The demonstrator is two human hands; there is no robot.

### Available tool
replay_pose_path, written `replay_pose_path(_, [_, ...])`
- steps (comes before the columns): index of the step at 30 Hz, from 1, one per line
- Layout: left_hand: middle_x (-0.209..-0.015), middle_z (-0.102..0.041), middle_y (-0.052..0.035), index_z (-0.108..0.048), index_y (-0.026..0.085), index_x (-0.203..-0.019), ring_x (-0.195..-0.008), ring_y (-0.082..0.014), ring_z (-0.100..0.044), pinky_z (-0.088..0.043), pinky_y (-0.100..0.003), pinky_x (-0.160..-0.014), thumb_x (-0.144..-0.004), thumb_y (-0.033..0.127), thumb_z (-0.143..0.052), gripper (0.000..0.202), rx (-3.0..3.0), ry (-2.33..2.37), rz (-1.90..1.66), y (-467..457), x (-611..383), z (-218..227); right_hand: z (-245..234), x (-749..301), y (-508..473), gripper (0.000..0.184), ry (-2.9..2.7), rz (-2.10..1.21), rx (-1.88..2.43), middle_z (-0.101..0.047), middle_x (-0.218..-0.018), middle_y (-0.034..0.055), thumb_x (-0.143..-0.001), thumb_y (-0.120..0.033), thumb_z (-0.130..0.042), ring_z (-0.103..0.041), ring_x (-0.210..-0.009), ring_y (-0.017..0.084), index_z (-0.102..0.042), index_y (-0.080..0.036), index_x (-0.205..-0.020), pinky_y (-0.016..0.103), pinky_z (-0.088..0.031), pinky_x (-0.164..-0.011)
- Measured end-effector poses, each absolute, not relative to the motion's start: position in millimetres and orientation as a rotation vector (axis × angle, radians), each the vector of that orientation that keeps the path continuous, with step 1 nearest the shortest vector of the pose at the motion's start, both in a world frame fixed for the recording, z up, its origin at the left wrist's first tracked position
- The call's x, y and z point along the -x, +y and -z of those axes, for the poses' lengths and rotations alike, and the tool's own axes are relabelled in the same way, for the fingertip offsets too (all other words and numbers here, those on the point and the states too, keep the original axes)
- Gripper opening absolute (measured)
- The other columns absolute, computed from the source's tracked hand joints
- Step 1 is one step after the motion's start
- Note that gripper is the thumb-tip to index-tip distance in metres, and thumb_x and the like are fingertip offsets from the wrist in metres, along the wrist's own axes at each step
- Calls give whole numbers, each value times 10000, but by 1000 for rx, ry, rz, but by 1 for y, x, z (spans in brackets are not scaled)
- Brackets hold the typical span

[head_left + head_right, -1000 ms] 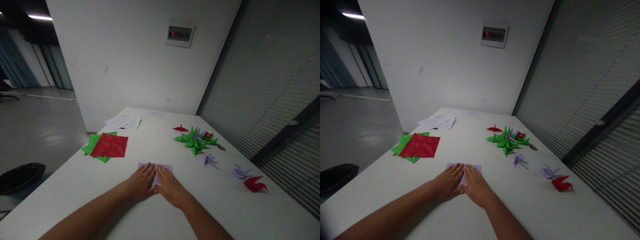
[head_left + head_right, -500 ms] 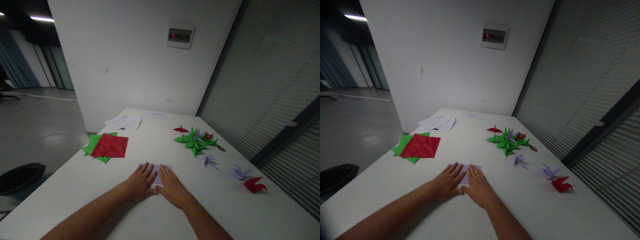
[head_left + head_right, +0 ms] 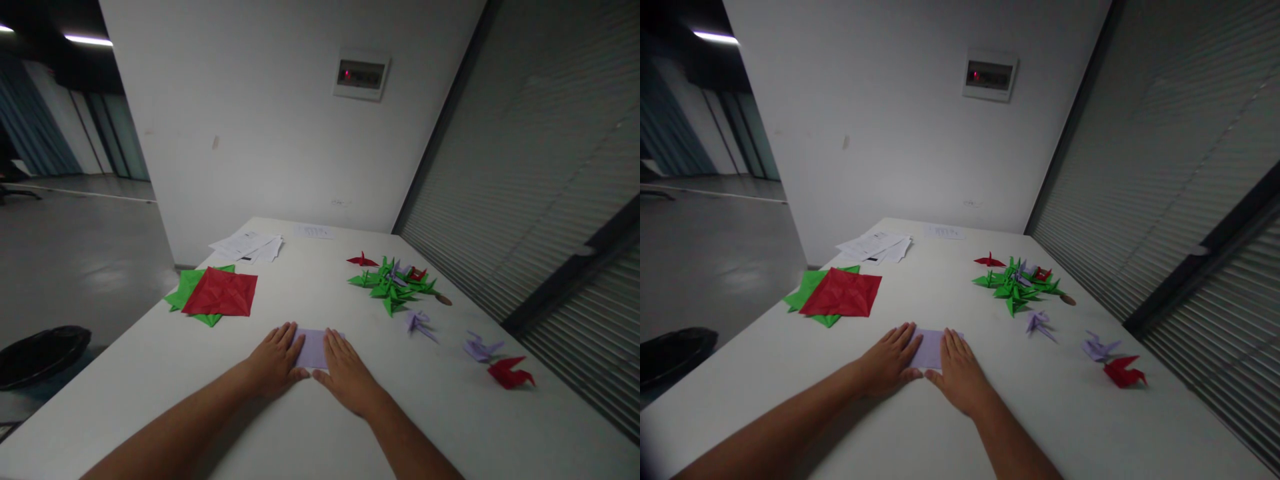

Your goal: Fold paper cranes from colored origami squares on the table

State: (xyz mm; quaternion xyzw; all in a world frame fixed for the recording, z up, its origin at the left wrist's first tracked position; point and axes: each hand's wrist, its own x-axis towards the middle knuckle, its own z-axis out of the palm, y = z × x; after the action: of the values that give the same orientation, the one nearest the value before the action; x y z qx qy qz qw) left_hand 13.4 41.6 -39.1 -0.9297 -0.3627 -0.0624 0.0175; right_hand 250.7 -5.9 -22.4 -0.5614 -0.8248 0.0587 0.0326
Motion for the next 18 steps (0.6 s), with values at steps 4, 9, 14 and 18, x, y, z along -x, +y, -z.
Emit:
replay_pose_path(4, [-1609, -319, -289, -397, 78, -1554, -1497, -419, -327, -346, -565, -1170, -1005, 670, -296, 813, 2884, -1195, 162, 43, -14, 39, 29, -255, -3, 904, -2512, -139, 1765, -215, -1660, 250, -996, -659, -392, -201, -1560, 335, -280, 21, -1581, 463, -177, -1276])
replay_pose_path(9, [-1642, -300, -211, -380, 104, -1568, -1519, -352, -308, -318, -537, -1205, -1047, 463, -328, 635, 2837, -1317, 112, 45, -12, 36, 34, -260, -2, 897, -2477, -129, 1814, -215, -1664, 237, -998, -679, -340, -188, -1564, 328, -281, -8, -1589, 481, -160, -1272])
replay_pose_path(14, [-1638, -301, -215, -395, 82, -1558, -1523, -352, -300, -322, -540, -1204, -1028, 465, -369, 654, 2820, -1375, 110, 48, -7, 35, 26, -260, -2, 902, -2449, -169, 1905, -191, -1663, 246, -1000, -677, -317, -182, -1565, 339, -283, 10, -1583, 503, -149, -1269])
replay_pose_path(18, [-1632, -299, -230, -409, 63, -1547, -1519, -361, -305, -323, -544, -1201, -1024, 497, -376, 679, 2813, -1388, 73, 49, -5, 33, 23, -261, -2, 907, -2433, -196, 1966, -168, -1670, 240, -1002, -661, -330, -166, -1566, 347, -251, 28, -1586, 503, -138, -1270])
